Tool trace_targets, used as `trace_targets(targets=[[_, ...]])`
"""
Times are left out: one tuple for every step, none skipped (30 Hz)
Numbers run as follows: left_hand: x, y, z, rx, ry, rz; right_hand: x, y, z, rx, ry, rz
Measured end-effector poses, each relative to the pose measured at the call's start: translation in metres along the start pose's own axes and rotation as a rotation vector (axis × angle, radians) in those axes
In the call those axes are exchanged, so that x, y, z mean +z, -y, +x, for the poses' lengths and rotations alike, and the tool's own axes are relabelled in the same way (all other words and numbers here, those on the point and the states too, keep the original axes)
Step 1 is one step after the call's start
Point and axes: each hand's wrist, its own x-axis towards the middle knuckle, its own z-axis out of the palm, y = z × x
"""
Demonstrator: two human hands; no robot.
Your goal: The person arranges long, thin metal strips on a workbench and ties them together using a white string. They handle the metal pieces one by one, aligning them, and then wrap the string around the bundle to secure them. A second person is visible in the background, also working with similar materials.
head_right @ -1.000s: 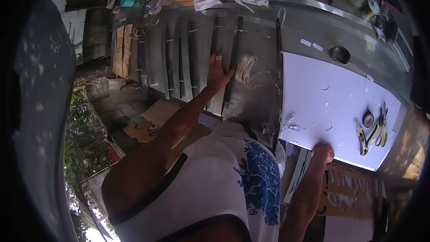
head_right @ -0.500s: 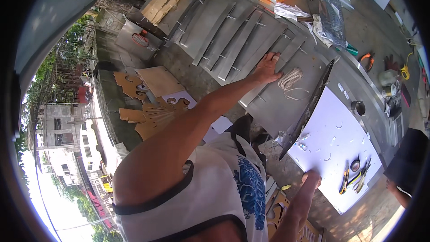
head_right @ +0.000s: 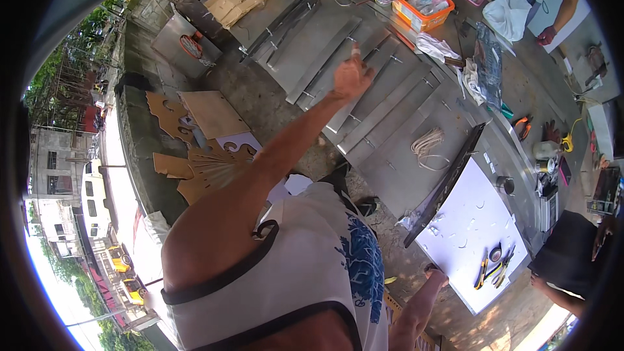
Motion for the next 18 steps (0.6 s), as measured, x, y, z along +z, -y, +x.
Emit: trace_targets(targets=[[-0.028, 0.046, 0.031, -0.083, -0.107, 0.048, 0.001, 0.005, -0.003, -0.022, -0.02, 0.057], [-0.057, 0.063, 0.058, -0.127, -0.145, 0.14, 0.003, -0.002, -0.008, -0.009, -0.049, 0.116], [-0.083, 0.084, 0.079, -0.134, -0.177, 0.205, 0.008, -0.002, -0.012, -0.006, -0.08, 0.182], [-0.104, 0.101, 0.094, -0.138, -0.209, 0.269, 0.012, -0.002, -0.017, -0.008, -0.104, 0.242], [-0.119, 0.11, 0.104, -0.124, -0.197, 0.249, 0.017, -0.006, -0.022, 0.003, -0.127, 0.295], [-0.128, 0.113, 0.109, -0.114, -0.173, 0.222, 0.018, -0.009, -0.027, 0.011, -0.156, 0.347], [-0.131, 0.111, 0.116, -0.101, -0.147, 0.196, 0.021, -0.014, -0.034, 0.019, -0.185, 0.397], [-0.121, 0.092, 0.111, -0.085, -0.08, 0.15, 0.023, -0.023, -0.043, 0.047, -0.212, 0.439], [-0.11, 0.095, 0.101, -0.028, -0.044, 0.134, 0.023, -0.024, -0.049, 0.057, -0.245, 0.484], [-0.093, 0.099, 0.093, 0.045, -0.012, 0.098, 0.023, -0.022, -0.054, 0.058, -0.29, 0.538], [-0.072, 0.094, 0.078, 0.088, 0.053, -0.018, 0.022, -0.026, -0.06, 0.077, -0.343, 0.591], [-0.05, 0.081, 0.06, 0.11, 0.105, -0.07, 0.023, -0.029, -0.066, 0.1, -0.411, 0.659], [-0.036, 0.076, 0.041, 0.135, 0.217, -0.097, 0.028, -0.027, -0.07, 0.107, -0.456, 0.709], [-0.017, 0.089, 0.02, 0.174, 0.202, -0.131, 0.033, -0.016, -0.069, 0.097, -0.47, 0.747], [-0.001, 0.089, 0.002, 0.203, 0.269, -0.169, 0.041, -0.014, -0.073, 0.111, -0.488, 0.783], [0.011, 0.071, -0.013, 0.11, 0.356, -0.174, 0.047, -0.014, -0.08, 0.132, -0.516, 0.823], [0.02, 0.058, -0.026, 0.165, 0.396, -0.184, 0.05, -0.019, -0.086, 0.147, -0.545, 0.854], [0.031, 0.052, -0.039, 0.282, 0.359, -0.144, 0.051, -0.02, -0.09, 0.158, -0.569, 0.876]])
